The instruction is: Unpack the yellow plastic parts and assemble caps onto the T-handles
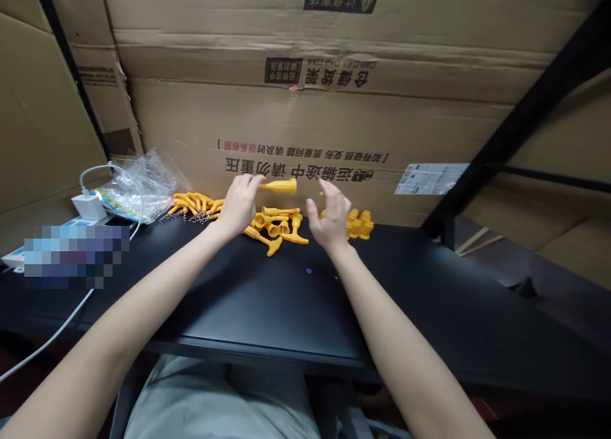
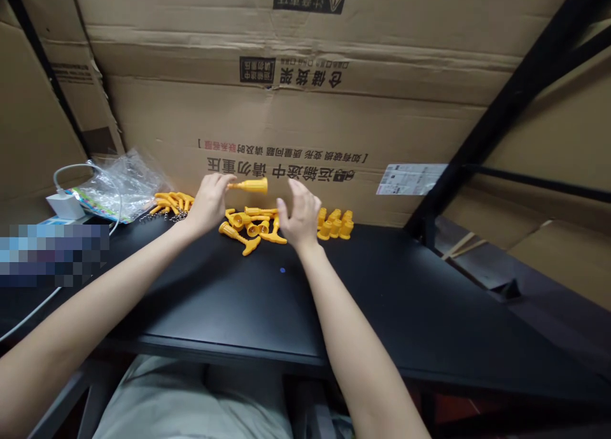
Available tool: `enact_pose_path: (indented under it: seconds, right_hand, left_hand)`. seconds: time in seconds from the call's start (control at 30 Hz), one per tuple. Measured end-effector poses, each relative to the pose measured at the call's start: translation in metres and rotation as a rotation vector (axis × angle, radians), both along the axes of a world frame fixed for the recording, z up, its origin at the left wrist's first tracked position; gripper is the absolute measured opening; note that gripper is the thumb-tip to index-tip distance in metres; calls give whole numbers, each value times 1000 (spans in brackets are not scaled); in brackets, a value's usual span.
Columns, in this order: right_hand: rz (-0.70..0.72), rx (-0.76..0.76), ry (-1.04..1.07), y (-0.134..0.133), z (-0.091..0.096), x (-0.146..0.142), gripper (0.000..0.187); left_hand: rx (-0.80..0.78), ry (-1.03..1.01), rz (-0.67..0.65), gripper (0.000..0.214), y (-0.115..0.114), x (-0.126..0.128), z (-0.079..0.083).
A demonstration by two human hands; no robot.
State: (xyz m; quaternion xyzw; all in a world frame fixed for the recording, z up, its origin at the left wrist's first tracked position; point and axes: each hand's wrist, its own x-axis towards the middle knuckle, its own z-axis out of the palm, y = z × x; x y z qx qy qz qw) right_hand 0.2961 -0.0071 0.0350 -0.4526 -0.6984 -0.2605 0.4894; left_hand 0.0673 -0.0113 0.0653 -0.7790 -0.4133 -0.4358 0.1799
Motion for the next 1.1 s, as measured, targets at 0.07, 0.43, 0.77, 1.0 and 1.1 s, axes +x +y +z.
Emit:
enact_pose_path:
  seconds: [0.07,0.43,0.77,1.0,1.1]
  right_hand:
    - [62,-14,-121,-14,6,-29,48]
    - [104,-157,-467,-21,-21,-64,21]
    - [62,-131,-509,-27,-16,-70,24]
    - [114,-201,-576,-22,-21,-71,24]
    - [19,-138,-548,-25,-18,-71,24]
  left_hand:
    - [73,111,-82,43,-20,-1,-3]
    - [-47,229,-105,40,-17,-30,-54]
    - [-285,151,295,32,-38,-20,-44]
    - [-375,154,340,33,-36,-20,-42]
    - [-510,44,269,29,-36,-16,-41]
